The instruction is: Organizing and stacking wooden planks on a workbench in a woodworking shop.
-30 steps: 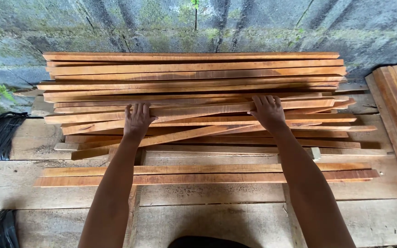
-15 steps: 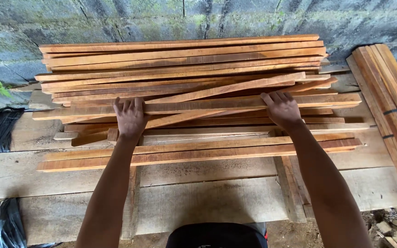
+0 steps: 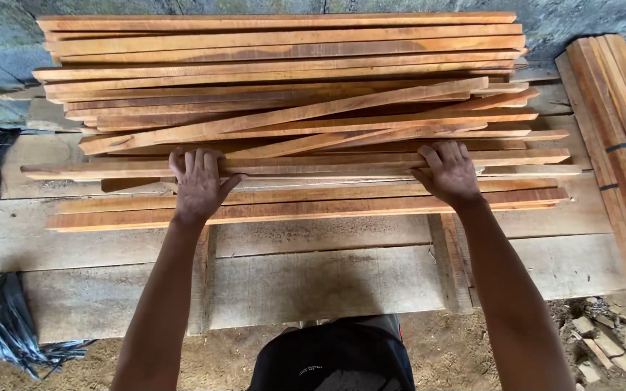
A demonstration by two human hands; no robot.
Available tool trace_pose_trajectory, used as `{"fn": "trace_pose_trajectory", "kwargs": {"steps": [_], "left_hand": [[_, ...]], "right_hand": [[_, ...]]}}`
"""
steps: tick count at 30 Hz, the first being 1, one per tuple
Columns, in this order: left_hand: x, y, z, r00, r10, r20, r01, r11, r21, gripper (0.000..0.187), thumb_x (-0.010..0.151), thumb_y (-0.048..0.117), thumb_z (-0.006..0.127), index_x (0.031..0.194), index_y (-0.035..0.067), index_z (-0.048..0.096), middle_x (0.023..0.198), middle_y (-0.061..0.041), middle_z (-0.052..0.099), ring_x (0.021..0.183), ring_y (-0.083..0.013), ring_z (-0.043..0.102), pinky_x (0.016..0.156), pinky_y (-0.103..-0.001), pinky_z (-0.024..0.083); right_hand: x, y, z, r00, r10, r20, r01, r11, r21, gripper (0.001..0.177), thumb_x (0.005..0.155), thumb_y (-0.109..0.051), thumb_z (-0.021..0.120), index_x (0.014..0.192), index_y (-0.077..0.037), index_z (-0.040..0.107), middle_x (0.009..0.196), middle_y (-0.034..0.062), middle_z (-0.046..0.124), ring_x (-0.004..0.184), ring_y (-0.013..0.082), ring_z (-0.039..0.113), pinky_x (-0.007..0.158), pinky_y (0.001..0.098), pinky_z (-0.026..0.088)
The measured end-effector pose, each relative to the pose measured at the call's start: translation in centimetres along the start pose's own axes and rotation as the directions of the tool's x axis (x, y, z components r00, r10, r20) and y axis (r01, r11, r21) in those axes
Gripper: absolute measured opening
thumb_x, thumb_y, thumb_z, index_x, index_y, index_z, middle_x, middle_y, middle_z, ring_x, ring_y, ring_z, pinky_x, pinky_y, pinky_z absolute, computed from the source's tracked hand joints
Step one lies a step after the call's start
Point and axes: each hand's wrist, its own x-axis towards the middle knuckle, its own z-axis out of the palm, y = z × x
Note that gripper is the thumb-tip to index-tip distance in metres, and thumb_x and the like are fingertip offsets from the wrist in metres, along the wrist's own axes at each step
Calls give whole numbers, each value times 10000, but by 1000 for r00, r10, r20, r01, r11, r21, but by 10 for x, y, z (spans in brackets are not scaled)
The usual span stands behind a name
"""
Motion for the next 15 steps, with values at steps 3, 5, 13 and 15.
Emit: {"fn": "trace_pose_trajectory", "kwargs": {"steps": [3,5,13,15], "left_hand": [[-15,0,9,999,-37,11,36,999,24,558,770,525,859,1062,141,578,962,-43,582,1018,-273,559,1165,-576,209],[-25,-5,26,999,-49,-3,49,997,67,575,700,443,918,1037,164,545,905,-26,602,982,-259,607,1179,-592,237],[-40,28,-3,951,-172,256,149,983,104,538,832,453,848,1169,216,503,908,13,716,946,-194,694,1199,-563,241],[-47,37,-6,984,-79,158,84,996,-30,713,828,725,703,1242,160,569,1023,-64,683,1008,-234,657,1188,-593,231]], "right_hand": [[-7,-9,-2,1000,-2,26,2,1000,-5,478,689,-326,881,1072,-105,700,929,80,599,856,273,622,808,404,499],[-33,-3,22,999,-2,32,3,1000,-25,432,703,-301,856,1062,-116,701,878,66,608,809,257,641,802,386,512],[-63,-27,4,988,76,136,-76,997,-11,300,740,-280,807,906,-109,626,743,44,609,688,255,670,691,358,530],[-41,-46,-29,988,98,116,-104,994,41,493,706,-376,879,1058,-112,657,792,55,642,729,246,688,726,366,559]]}}
